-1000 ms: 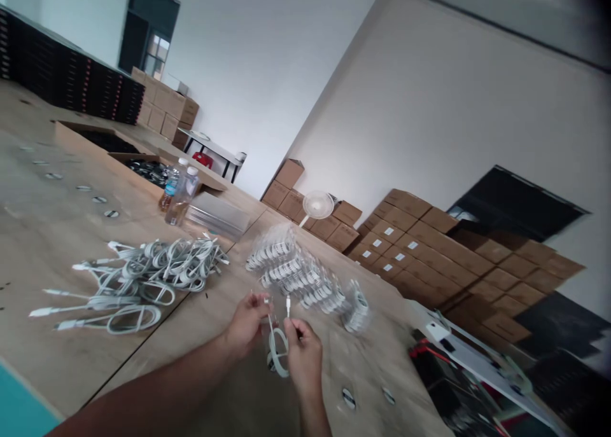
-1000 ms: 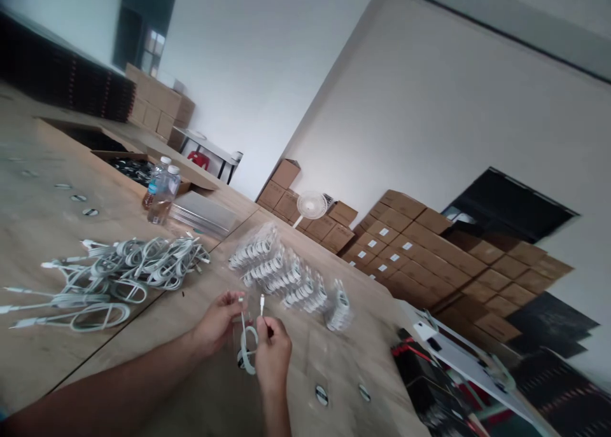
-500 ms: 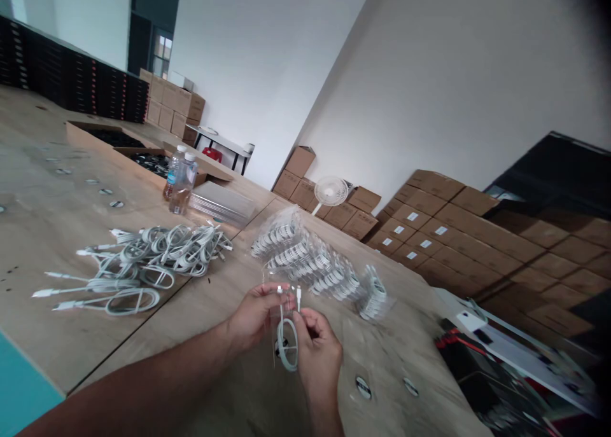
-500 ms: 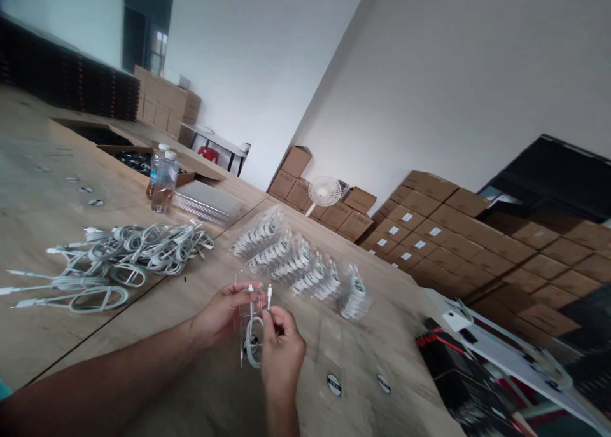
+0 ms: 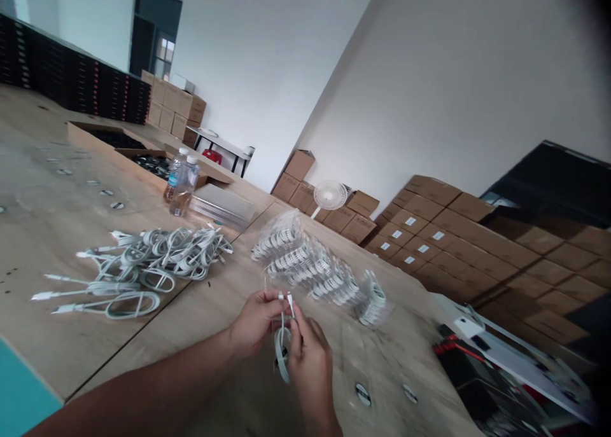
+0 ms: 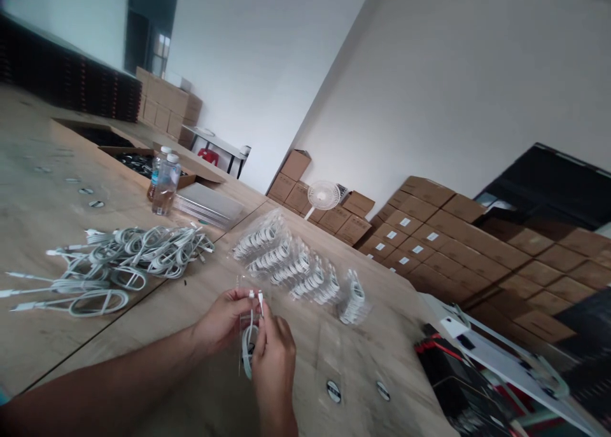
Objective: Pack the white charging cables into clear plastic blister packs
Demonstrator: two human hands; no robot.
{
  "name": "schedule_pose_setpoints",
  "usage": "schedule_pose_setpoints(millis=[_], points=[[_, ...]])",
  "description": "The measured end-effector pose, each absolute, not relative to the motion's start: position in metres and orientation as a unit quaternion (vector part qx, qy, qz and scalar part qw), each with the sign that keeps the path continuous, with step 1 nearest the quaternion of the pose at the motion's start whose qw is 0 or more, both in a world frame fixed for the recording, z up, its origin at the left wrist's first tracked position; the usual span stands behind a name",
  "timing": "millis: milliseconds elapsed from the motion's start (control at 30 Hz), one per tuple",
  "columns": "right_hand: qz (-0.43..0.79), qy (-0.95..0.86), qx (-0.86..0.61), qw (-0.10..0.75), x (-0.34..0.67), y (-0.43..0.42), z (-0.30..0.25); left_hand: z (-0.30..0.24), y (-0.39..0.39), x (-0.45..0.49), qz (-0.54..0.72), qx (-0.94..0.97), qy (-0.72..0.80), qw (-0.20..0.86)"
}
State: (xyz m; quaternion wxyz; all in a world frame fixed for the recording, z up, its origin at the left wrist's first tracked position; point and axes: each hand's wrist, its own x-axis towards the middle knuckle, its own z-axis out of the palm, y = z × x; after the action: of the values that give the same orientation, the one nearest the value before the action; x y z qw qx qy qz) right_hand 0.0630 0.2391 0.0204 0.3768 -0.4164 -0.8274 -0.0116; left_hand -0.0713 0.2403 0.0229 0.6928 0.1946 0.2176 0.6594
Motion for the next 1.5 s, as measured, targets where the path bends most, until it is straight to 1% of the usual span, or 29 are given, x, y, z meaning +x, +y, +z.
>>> schedule_pose_setpoints(millis=[333, 500, 600, 700, 767, 867, 967, 1033, 1067, 1133, 1200, 1267, 1367, 1500], points=[[-0.070, -0.845, -0.414, 0.331, 0.060, 0.237, 0.022, 0.022, 0.241, -0.070, 0.655, 0.195, 0.229, 0.693], [-0.202, -0.829, -0.457, 0.250, 0.050, 0.233, 0.023, 0.023, 0.239, -0.069, 0.650, 0.194, 0.249, 0.691], [-0.248, -0.816, -0.479, 0.207, 0.041, 0.229, 0.024, 0.021, 0.239, -0.068, 0.650, 0.197, 0.275, 0.681], [-0.252, -0.814, -0.488, 0.191, 0.035, 0.228, 0.026, 0.018, 0.241, -0.070, 0.641, 0.200, 0.290, 0.682], [-0.234, -0.815, -0.494, 0.192, 0.033, 0.227, 0.027, 0.016, 0.243, -0.073, 0.636, 0.204, 0.273, 0.692], [-0.173, -0.824, -0.491, 0.223, 0.036, 0.228, 0.026, 0.015, 0.247, -0.080, 0.643, 0.193, 0.245, 0.699], [-0.048, -0.824, -0.460, 0.328, 0.046, 0.232, 0.021, 0.017, 0.252, -0.089, 0.664, 0.182, 0.238, 0.685], [0.046, -0.792, -0.458, 0.402, 0.053, 0.235, 0.017, 0.019, 0.255, -0.095, 0.685, 0.173, 0.230, 0.669], [0.089, -0.772, -0.465, 0.425, 0.057, 0.237, 0.015, 0.019, 0.256, -0.098, 0.696, 0.166, 0.223, 0.662], [0.166, -0.746, -0.469, 0.443, 0.062, 0.240, 0.014, 0.020, 0.258, -0.101, 0.715, 0.143, 0.204, 0.653], [0.212, -0.742, -0.453, 0.446, 0.064, 0.242, 0.013, 0.019, 0.260, -0.103, 0.731, 0.119, 0.183, 0.647], [0.214, -0.750, -0.434, 0.450, 0.062, 0.243, 0.012, 0.018, 0.262, -0.104, 0.742, 0.102, 0.166, 0.642], [0.180, -0.757, -0.432, 0.456, 0.057, 0.243, 0.009, 0.015, 0.264, -0.103, 0.746, 0.086, 0.156, 0.641], [0.128, -0.758, -0.437, 0.468, 0.050, 0.245, 0.002, 0.013, 0.265, -0.102, 0.740, 0.070, 0.184, 0.643]])
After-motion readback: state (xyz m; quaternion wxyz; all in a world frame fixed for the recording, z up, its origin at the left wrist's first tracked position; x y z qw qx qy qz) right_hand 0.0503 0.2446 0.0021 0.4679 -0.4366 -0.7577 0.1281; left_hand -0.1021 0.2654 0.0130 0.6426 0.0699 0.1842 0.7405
